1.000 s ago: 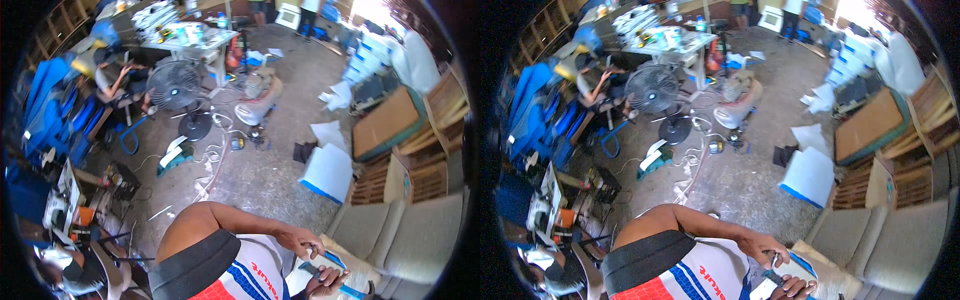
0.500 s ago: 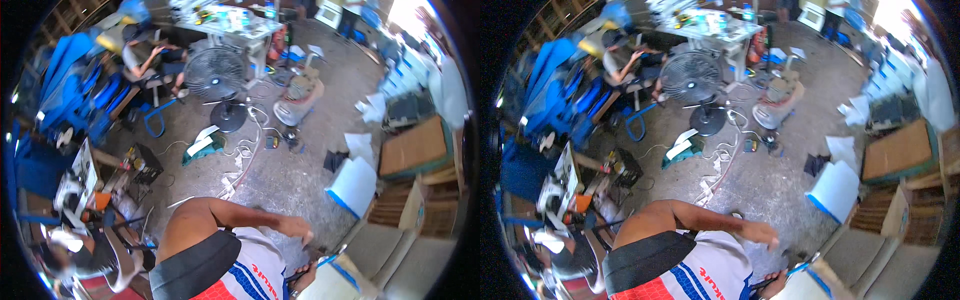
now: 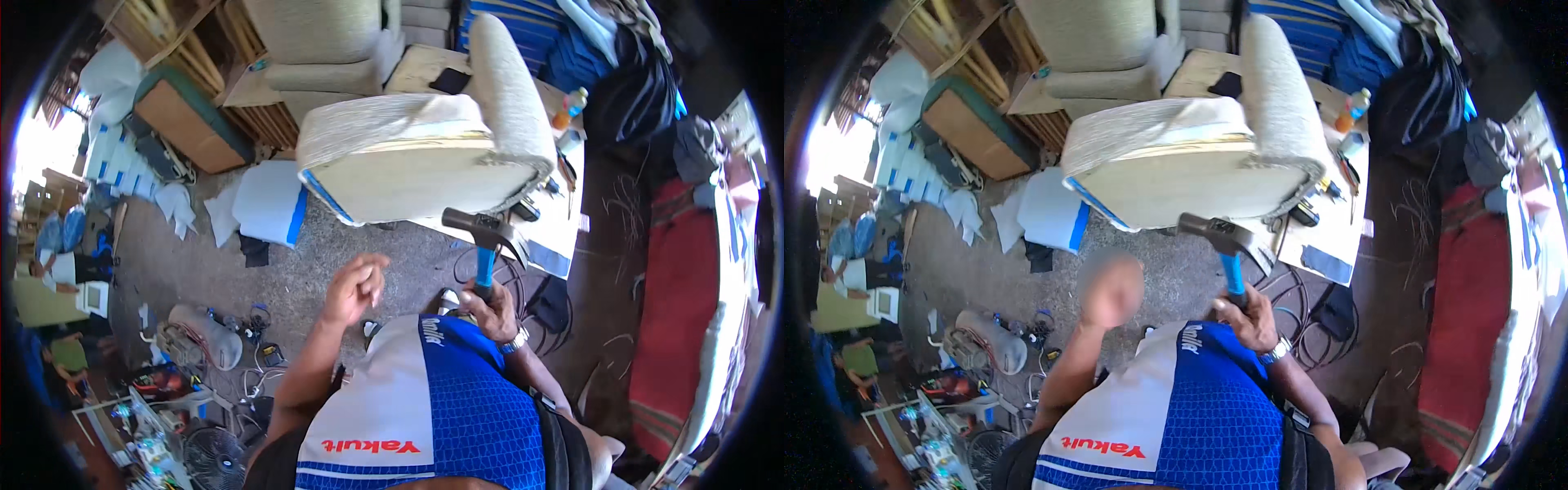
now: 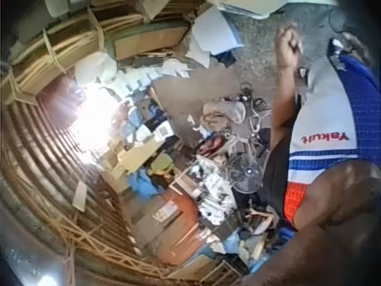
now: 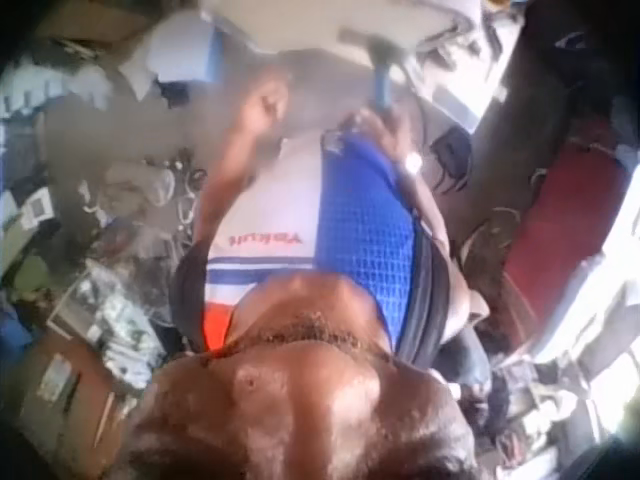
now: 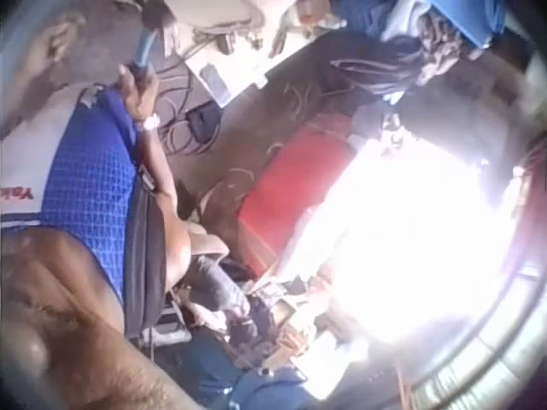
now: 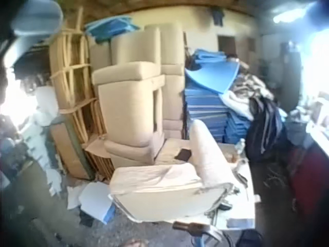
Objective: The person reupholsters a chair armrest by securing a blue foam piece to a wooden base with a power drill. They wrap a beige fabric cover over the foam, staple it to the wood frame, and trim the excess fabric with scissors.
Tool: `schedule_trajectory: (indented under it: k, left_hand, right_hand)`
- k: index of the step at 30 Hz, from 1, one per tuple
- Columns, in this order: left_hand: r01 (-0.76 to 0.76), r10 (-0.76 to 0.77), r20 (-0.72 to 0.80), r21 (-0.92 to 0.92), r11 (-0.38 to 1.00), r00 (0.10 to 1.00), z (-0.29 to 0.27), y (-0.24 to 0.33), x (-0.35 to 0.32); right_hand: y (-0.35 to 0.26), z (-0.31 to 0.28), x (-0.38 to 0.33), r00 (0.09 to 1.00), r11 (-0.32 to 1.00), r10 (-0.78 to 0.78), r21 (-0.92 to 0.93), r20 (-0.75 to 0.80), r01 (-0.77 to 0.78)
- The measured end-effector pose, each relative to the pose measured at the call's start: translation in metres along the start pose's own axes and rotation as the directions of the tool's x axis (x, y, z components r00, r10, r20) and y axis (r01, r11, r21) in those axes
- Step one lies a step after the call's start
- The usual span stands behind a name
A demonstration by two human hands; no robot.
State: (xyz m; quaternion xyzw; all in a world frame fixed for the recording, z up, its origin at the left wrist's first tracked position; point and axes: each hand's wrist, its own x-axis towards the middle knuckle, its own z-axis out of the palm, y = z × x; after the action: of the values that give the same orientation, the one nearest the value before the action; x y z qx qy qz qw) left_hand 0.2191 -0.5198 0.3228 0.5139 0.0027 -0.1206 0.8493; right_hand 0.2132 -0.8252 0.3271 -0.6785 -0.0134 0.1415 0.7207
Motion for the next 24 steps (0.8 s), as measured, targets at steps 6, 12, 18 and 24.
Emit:
schedule_trajectory:
  k: [6, 12, 18, 24]
  left_hand:
    - [-0.333, 0.543, 0.349, 0.934, -0.131, 0.764, 0.077, 0.087, 0.154]
    - [-0.274, 0.333, 0.367, 0.916, -0.294, 0.869, 0.079, 0.098, 0.273]
    - [-0.3, 0.341, 0.325, 0.946, -0.124, 0.882, 0.074, 0.078, 0.284]
    - [-0.376, 0.431, 0.383, 0.921, -0.105, 0.817, 0.076, 0.075, 0.285]
  right_hand:
    - [0.003, -0.065, -0.023, 0.954, 0.883, -0.013, -0.45, -0.3, -0.13]
    - [-0.054, -0.084, 0.02, 0.926, 0.806, -0.209, -0.591, -0.315, -0.019]
    - [-0.097, -0.103, 0.035, 0.896, 0.633, -0.299, -0.771, -0.328, -0.071]
    - [-0.268, -0.105, 0.007, 0.457, 0.557, -0.813, -0.71, -0.361, 0.431]
